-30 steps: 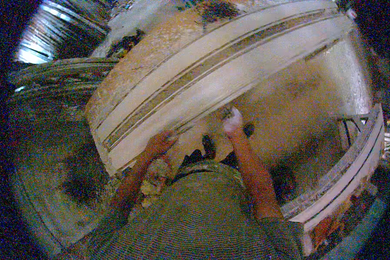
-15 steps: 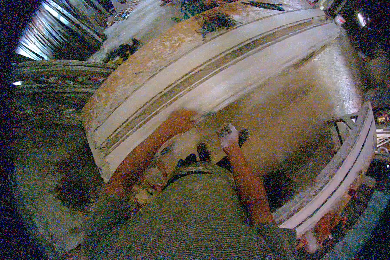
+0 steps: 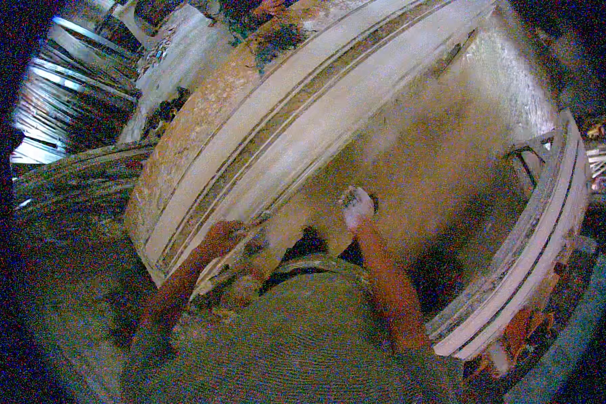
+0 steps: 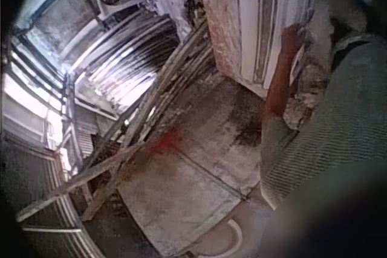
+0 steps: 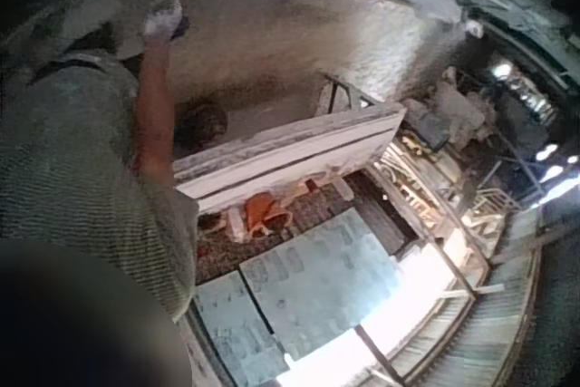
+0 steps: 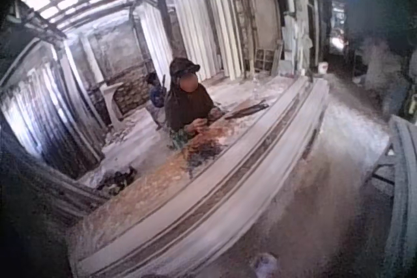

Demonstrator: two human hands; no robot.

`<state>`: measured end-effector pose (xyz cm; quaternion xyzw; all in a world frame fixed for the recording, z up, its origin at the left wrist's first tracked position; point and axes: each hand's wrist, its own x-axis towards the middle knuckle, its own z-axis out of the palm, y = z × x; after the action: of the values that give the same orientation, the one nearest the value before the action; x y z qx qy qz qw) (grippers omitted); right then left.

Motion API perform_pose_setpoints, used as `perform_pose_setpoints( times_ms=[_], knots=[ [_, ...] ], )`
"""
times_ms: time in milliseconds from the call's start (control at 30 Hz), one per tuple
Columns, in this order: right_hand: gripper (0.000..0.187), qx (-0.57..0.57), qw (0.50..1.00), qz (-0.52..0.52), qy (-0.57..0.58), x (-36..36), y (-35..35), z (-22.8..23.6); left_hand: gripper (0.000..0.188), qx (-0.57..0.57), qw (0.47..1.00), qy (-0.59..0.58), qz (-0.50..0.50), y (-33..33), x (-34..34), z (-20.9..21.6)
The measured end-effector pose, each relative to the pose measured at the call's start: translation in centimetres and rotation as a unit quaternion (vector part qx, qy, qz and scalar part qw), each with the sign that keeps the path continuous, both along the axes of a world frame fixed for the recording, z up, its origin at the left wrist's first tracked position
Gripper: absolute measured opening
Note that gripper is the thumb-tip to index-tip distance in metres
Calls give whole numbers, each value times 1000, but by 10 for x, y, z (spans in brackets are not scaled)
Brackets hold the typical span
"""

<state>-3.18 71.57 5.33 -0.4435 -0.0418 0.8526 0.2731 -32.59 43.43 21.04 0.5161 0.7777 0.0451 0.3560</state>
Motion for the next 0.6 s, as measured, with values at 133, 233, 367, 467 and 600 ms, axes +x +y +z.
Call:
perform_pose_setpoints(
  times_ms=[133,233,367,467,600],
  knots=[
    [24,-53,998,-17,9,9,13,-13,50,45,998,17,-50,124,-3,-12],
    [23,-33,999,-1,4,8,22,-18,44,123,990,-36,-60,266,15,-34],
    [23,-8,998,49,-45,-1,30,-15,39,239,971,-12,-12,331,42,-37],
    [23,0,997,46,-57,-13,32,-7,40,166,986,3,8,270,40,-35],
    [24,-41,997,56,-35,-21,25,0,43,28,994,-46,96,72,21,-34]
  ],
)
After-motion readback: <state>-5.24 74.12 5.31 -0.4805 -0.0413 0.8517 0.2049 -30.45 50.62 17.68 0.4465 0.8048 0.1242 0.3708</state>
